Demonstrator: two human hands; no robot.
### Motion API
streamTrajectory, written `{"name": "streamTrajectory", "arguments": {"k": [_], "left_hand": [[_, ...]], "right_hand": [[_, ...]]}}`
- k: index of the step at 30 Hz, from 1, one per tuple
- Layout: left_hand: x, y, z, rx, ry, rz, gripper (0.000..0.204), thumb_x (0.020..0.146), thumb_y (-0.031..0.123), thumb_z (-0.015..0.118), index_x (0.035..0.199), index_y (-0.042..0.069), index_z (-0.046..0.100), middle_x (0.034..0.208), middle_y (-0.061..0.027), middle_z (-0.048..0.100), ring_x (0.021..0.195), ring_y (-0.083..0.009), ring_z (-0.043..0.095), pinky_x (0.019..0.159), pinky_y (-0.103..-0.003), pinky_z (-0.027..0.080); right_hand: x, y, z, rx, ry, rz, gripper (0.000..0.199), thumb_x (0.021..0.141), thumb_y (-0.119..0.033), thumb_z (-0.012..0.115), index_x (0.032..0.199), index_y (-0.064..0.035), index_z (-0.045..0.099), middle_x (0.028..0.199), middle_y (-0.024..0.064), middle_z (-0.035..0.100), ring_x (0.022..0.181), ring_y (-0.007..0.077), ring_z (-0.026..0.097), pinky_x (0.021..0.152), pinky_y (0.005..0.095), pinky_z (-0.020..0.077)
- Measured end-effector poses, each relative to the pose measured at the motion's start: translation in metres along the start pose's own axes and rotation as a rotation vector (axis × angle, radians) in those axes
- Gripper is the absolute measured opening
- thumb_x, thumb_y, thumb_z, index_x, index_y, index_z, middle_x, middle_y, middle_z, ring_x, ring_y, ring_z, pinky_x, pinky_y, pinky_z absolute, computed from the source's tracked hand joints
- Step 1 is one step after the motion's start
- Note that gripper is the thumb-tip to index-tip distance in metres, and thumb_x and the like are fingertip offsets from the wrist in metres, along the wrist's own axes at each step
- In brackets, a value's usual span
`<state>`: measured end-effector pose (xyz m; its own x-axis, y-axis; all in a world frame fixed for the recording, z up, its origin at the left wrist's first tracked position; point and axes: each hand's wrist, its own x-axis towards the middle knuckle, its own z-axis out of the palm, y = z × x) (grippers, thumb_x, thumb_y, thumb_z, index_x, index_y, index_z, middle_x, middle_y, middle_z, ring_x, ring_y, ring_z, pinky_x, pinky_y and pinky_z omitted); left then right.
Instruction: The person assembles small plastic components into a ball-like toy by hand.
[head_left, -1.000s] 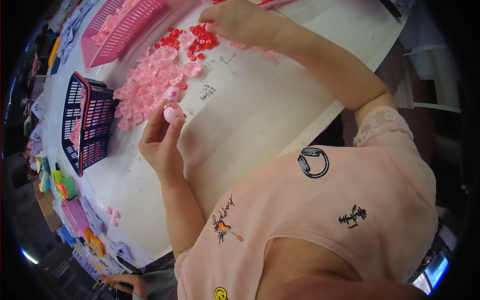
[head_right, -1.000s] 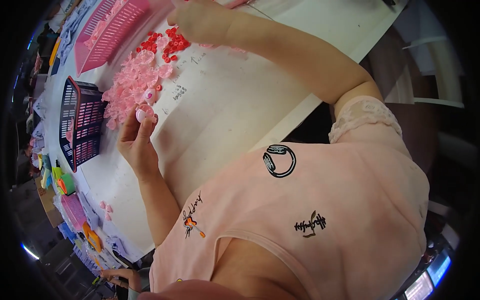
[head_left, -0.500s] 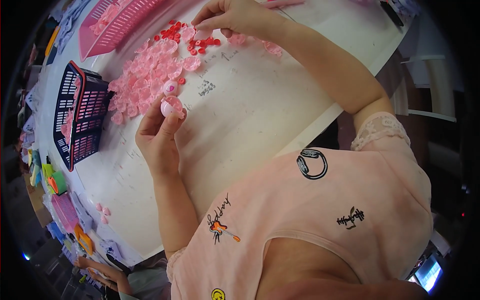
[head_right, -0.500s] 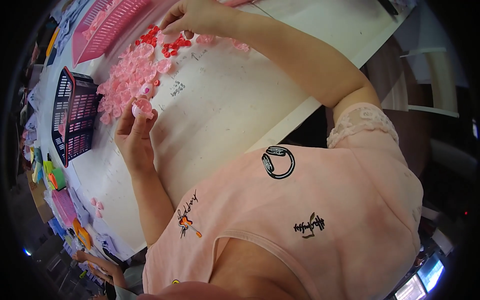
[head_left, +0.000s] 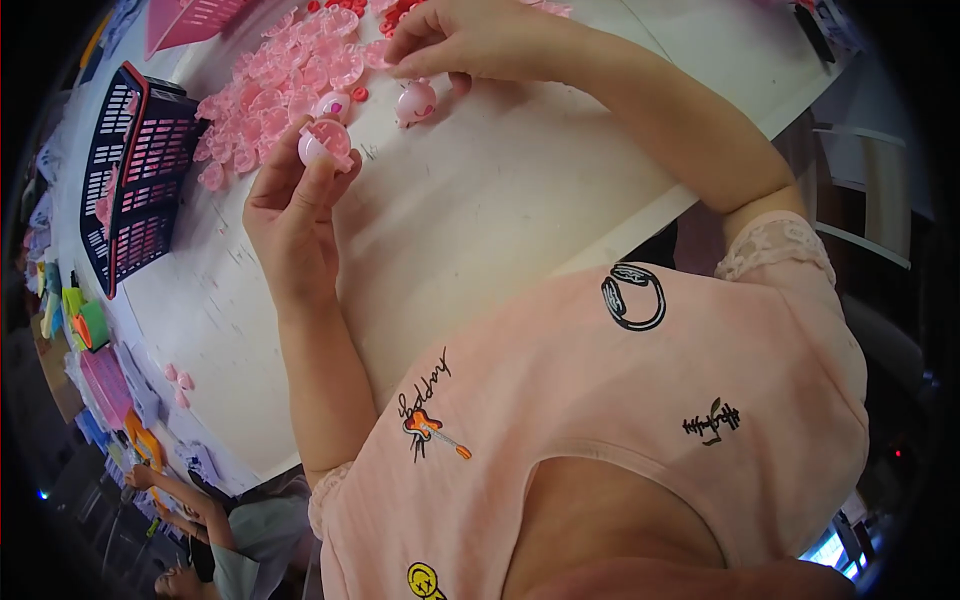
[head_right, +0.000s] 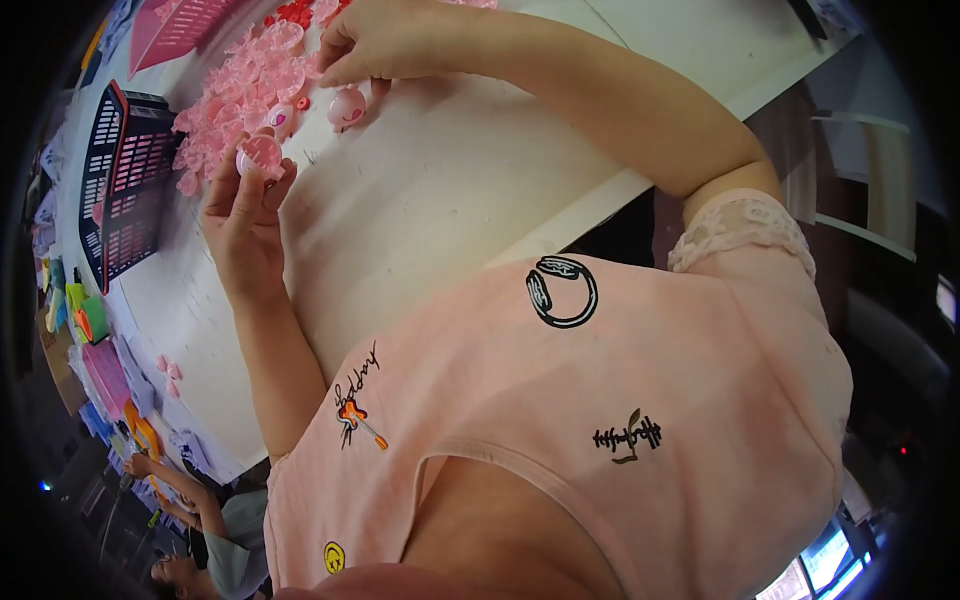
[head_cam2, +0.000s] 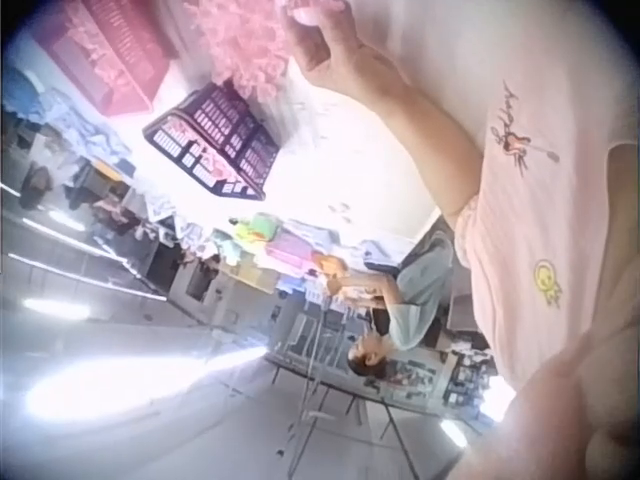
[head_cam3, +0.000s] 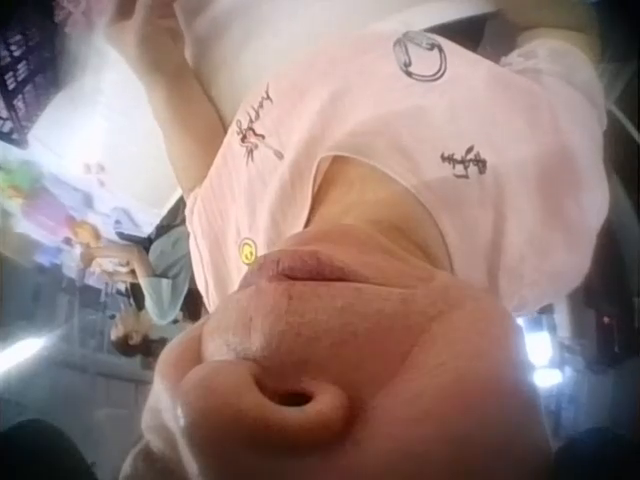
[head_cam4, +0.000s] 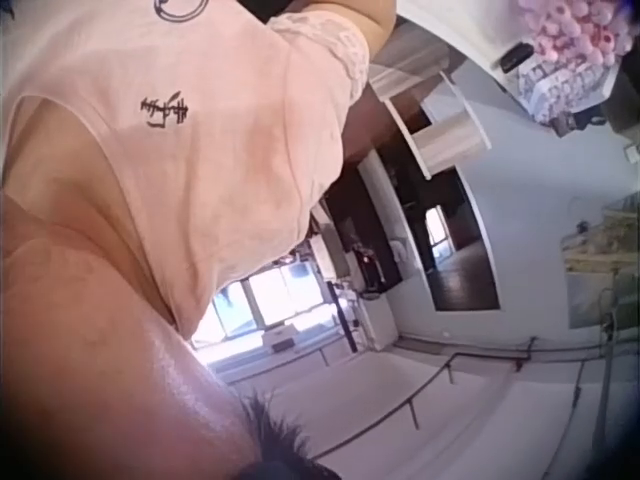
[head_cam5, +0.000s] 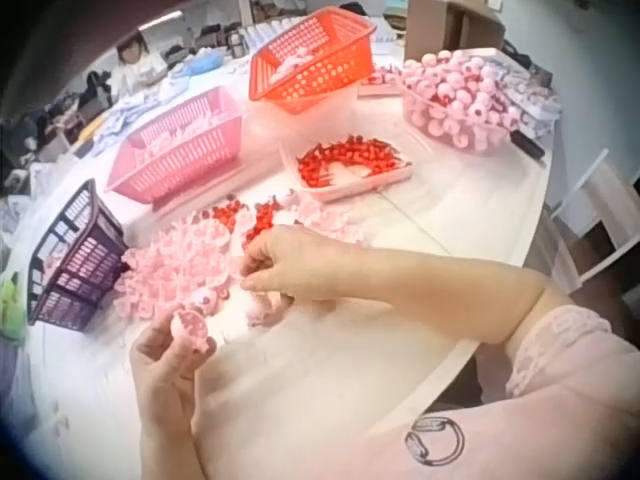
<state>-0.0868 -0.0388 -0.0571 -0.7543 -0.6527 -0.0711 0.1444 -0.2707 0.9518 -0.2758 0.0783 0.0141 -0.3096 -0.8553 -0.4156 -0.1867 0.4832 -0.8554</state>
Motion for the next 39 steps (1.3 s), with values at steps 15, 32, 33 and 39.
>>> {"name": "streamTrajectory", "arguments": {"k": [15, 32, 33, 39], "left_hand": [[0.002, 0.002, 0.007, -0.111, -0.05, 0.004, 0.038, 0.081, 0.003, 0.06, 0.116, -0.004, 0.049, 0.101, -0.0116, 0.059, 0.088, -0.019, 0.06, 0.083, -0.036, 0.05], [0.003, -0.001, 0.005, -0.111, -0.073, -0.021, 0.038, 0.08, 0.002, 0.059, 0.116, -0.004, 0.049, 0.101, -0.0113, 0.059, 0.086, -0.0179, 0.06, 0.083, -0.037, 0.051], [0.002, -0.001, 0.004, -0.112, -0.07, -0.024, 0.038, 0.08, 0.001, 0.059, 0.116, -0.004, 0.049, 0.1, -0.0109, 0.059, 0.086, -0.0175, 0.06, 0.083, -0.037, 0.051], [0.002, -0.001, 0.006, -0.095, -0.064, -0.029, 0.037, 0.08, 0.0, 0.058, 0.116, -0.004, 0.05, 0.099, -0.0101, 0.059, 0.084, -0.0163, 0.06, 0.082, -0.035, 0.051]], "right_hand": [[0.021, 0.04, 0.003, -0.61, 0.089, -0.595, 0.022, 0.072, -0.014, 0.065, 0.088, 0.0004, 0.06, 0.08, 0.018, 0.057, 0.077, 0.0299, 0.057, 0.07, 0.0358, 0.0449], [0.009, 0.029, 0.0, -0.576, -0.019, -0.567, 0.027, 0.072, -0.017, 0.066, 0.089, 0.0021, 0.057, 0.087, 0.018, 0.056, 0.081, 0.0314, 0.056, 0.071, 0.0371, 0.0452], [0.008, 0.028, 0.001, -0.606, 0.001, -0.542, 0.028, 0.072, -0.018, 0.066, 0.089, 0.0016, 0.057, 0.087, 0.0179, 0.056, 0.082, 0.0319, 0.056, 0.071, 0.0372, 0.045], [0.019, 0.038, 0.001, -0.592, -0.101, -0.663, 0.029, 0.074, -0.023, 0.064, 0.086, 0.0029, 0.055, 0.084, 0.0175, 0.054, 0.083, 0.0316, 0.056, 0.073, 0.0376, 0.045]]}}
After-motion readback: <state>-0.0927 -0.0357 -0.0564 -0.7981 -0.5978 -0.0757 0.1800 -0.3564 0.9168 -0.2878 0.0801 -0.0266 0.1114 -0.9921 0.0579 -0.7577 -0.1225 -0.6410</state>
